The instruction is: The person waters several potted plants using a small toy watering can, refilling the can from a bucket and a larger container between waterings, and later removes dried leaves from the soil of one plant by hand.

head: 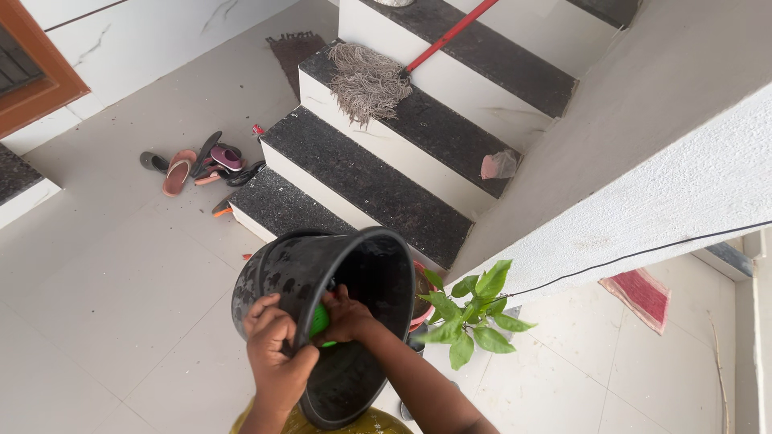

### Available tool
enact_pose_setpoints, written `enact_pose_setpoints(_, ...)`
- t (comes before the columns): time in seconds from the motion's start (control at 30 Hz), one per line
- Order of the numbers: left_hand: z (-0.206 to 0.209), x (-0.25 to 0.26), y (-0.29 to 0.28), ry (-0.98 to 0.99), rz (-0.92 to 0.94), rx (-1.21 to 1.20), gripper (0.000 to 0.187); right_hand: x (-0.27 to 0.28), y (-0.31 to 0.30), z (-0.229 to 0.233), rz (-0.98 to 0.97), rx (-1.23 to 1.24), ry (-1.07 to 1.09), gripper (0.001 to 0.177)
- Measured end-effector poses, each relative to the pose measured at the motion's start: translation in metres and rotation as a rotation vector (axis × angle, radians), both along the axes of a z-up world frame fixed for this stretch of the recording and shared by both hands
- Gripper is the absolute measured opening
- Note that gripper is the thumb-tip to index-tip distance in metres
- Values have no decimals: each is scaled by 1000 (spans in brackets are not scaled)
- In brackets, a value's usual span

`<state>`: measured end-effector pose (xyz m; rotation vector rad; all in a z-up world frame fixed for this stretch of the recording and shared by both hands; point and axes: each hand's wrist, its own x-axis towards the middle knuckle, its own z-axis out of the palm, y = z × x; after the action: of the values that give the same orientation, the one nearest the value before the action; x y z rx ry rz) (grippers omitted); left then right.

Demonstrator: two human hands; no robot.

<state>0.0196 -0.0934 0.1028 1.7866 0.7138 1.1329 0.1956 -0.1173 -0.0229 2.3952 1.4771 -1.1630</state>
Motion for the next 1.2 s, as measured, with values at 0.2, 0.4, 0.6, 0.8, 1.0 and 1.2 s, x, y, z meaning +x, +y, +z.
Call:
enact_pose_setpoints(0.2,-1,1,8,39,-2,27,26,2,7,8,-27,166,-211,114)
enact_pose_setpoints(0.4,-19,-6,49,-20,124,18,28,3,5,22,-339,851,-187,99)
enact_pose_setpoints(0.6,-41,-23,87,-52,245,-52,30,-19,16,35,-264,1321,-34,84)
enact_pose_setpoints(0.8,-39,-53,120,-88,203,-63,30,-55,37,27,-255,1051,181,71)
enact_pose_setpoints(1.0,-6,-67,154,-81,98,-76,24,-64,96,-23,-237,638,435,75)
enact_pose_setpoints(1.2,-5,-44,194,-87,25,-103,30,-17,173,-51,-226,129,700,77)
